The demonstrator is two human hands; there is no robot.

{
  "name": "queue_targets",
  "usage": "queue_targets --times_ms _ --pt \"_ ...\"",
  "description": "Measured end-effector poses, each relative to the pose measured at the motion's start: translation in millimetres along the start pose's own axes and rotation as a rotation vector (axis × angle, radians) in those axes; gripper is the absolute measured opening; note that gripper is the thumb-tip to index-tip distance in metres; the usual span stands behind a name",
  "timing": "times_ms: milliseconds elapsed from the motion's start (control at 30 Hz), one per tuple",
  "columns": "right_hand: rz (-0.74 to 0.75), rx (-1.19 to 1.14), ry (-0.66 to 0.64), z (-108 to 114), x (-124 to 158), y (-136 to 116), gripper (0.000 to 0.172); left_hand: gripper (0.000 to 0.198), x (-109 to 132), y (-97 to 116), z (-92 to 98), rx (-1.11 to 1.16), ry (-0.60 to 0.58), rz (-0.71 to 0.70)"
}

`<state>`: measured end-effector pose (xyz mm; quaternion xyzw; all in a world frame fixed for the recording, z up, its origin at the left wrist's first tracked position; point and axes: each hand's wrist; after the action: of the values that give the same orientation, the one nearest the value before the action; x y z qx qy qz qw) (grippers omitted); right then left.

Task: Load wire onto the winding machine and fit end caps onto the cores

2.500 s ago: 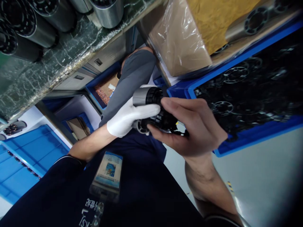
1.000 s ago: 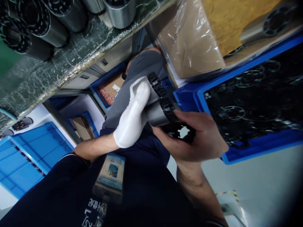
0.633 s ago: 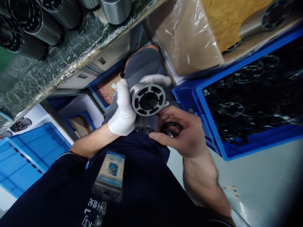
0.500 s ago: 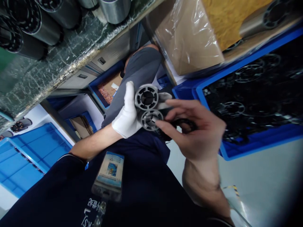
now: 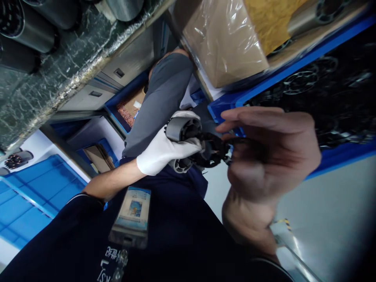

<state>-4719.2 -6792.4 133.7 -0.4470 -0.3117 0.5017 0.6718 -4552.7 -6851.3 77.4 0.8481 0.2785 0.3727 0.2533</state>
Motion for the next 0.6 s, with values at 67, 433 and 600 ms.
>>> queue_targets --times_ms 67,433,600 --pt "0.176 0.074 -0.093 6.4 2.5 6.6 0.069 0.063 0.1 -0.4 3.6 0.011 0.018 -0.022" --pt "0.368 0.026 0.084 -4.4 -3.8 13.1 0.064 0.049 4.2 -4.0 -5.9 0.254 -0.039 0.025" --pt "0.109 0.115 -0.041 -2.2 5.7 11.7 0.069 0.041 3.7 -6.6 -5.2 0.199 -0.084 -0.078"
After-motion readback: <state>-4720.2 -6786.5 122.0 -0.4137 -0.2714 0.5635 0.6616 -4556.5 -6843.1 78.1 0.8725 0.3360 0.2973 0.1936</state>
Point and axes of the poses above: each hand's wrist, its own x-axis away from the middle knuckle, its own z-axis out of the back of the hand, y = z × x, and after that the axes turned 9 degrees about x, right-handed
